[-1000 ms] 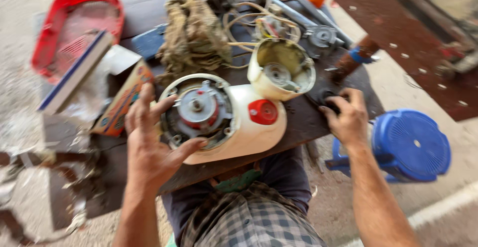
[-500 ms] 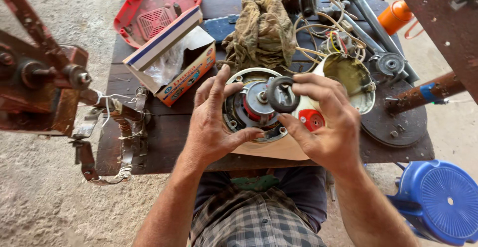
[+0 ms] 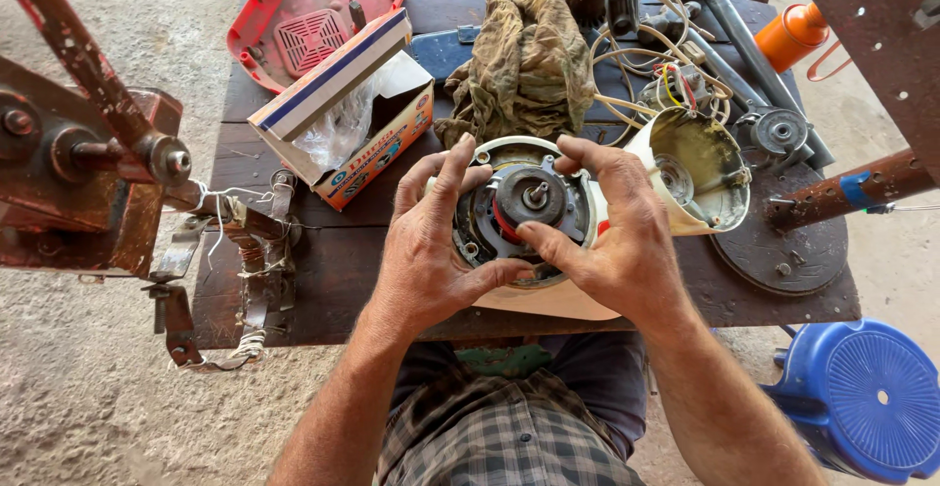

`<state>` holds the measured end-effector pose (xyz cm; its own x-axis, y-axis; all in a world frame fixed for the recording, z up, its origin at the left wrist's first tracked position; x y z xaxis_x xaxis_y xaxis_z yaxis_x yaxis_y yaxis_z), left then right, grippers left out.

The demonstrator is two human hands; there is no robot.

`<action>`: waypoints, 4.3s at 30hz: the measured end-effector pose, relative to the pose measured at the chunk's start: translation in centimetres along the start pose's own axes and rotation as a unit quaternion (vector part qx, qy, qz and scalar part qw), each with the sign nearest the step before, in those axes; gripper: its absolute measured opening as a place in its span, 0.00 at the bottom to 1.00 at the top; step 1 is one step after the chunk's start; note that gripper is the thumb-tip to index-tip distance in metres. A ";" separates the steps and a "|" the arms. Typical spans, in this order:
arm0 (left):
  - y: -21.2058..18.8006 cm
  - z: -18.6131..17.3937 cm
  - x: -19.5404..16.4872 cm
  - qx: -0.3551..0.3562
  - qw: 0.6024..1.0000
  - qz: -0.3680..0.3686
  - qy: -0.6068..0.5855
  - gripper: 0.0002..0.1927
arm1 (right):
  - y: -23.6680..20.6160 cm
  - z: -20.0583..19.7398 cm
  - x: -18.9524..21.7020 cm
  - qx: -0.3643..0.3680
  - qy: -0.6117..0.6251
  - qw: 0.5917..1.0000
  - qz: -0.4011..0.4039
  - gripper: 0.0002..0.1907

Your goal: The person removes an electric motor from a white mixer grinder housing, seats the motor into the grinder base, and wipes the motor and housing with a cloth. They then fit the housing back onto the base and handle a small screw at the end.

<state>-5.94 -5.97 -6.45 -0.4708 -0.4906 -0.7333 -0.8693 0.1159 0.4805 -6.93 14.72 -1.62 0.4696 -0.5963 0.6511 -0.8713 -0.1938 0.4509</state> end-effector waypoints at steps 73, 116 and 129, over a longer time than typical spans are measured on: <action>2.6 1.8 -4.2 -0.012 0.999 0.032 -0.010 0.49 | -6.3 -4.1 -4.6 -0.098 0.244 0.953 0.153 0.21; -9.9 -2.2 6.1 -0.199 0.942 -0.152 -0.224 0.50 | -8.3 -9.8 -13.9 -0.130 -0.161 0.968 0.140 0.27; -10.8 -2.8 6.1 -0.203 0.923 -0.176 -0.274 0.50 | -8.8 -8.7 -11.0 -0.188 -0.203 0.960 0.051 0.17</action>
<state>0.97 -12.60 -14.74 -0.2727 0.0873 -0.9581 -0.9070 -0.3555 0.2258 -3.15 29.78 -7.43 0.2235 -0.8664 0.4466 -0.7607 0.1314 0.6356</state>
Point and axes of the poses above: each hand's wrist, its own y-axis towards the middle knuckle, its own z-axis out of the palm, x = y × z, the point moved 2 cm from there along y, towards the middle knuckle, and after that the axes turned 4 degrees about -x, right-handed, at the moved point
